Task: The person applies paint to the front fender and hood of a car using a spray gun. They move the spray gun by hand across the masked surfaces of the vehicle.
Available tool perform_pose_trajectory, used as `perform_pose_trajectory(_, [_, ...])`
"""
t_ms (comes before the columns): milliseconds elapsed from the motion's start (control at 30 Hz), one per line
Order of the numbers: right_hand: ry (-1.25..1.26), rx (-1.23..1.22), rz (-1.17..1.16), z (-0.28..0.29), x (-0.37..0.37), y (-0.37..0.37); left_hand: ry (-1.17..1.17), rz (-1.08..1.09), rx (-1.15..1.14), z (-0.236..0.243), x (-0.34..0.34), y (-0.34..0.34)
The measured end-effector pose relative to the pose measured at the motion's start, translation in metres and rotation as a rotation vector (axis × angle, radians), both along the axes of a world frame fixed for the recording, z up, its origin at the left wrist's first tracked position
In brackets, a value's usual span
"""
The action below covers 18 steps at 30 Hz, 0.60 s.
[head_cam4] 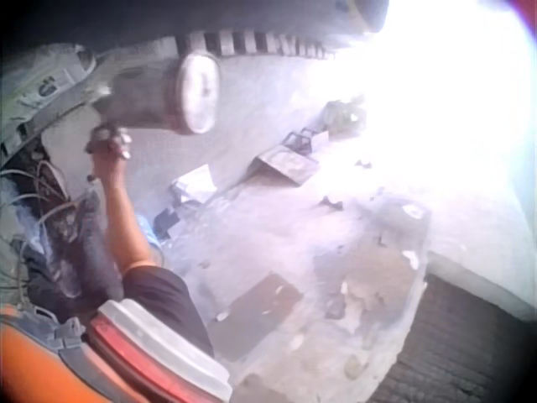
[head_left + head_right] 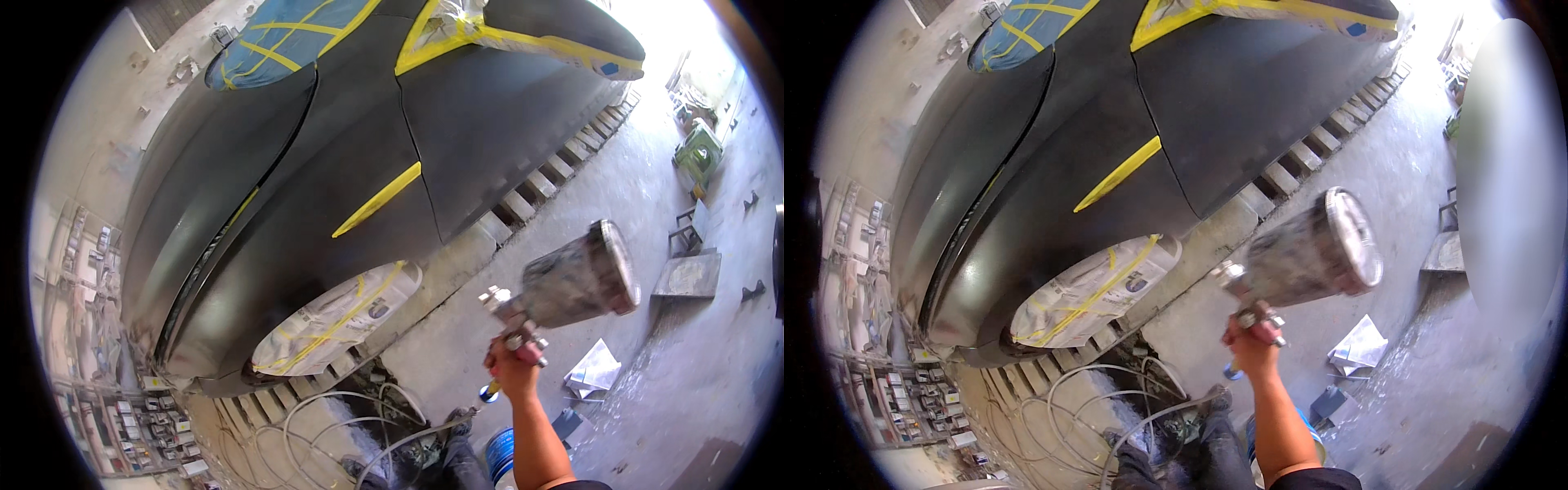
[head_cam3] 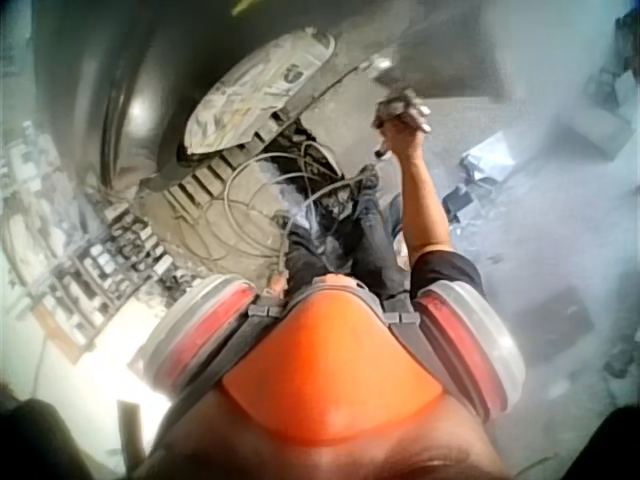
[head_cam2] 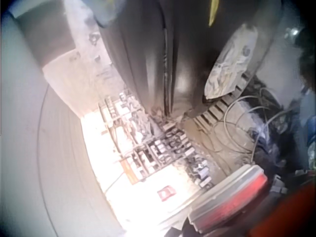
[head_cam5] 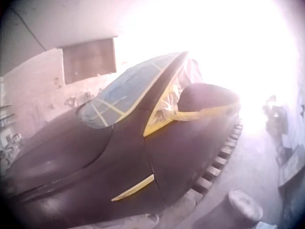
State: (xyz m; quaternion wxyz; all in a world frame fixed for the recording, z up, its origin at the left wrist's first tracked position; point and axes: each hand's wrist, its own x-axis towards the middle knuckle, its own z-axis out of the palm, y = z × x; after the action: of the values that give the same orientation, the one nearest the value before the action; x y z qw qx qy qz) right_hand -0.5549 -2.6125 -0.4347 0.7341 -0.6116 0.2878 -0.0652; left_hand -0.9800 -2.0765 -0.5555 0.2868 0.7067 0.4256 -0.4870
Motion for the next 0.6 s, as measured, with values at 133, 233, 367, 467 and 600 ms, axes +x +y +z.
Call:
perform_pose_trajectory(133, [-0.11,-0.076,-0.212,0.008,0.014,-0.019,-0.098,0.059,-0.029,-0.003,-0.001,-0.007])
perform_pose_trajectory(233, [-0.053,-0.052,-0.164,0.014,0.015,-0.017,-0.129,0.103,-0.004,-0.005,-0.003,-0.018])
perform_pose_trajectory(367, [-0.126,-0.127,0.064,0.008,-0.009,0.016,-0.19,0.165,0.013,-0.007,0.002,-0.025])
perform_pose_trajectory(467, [-0.323,-0.599,0.375,-0.007,-0.041,0.04,-0.137,0.006,0.057,0.003,0.002,-0.029])
perform_pose_trajectory(600, [-0.186,-0.413,0.827,0.036,-0.047,0.059,-0.024,-0.059,0.021,-0.001,-0.009,-0.029])
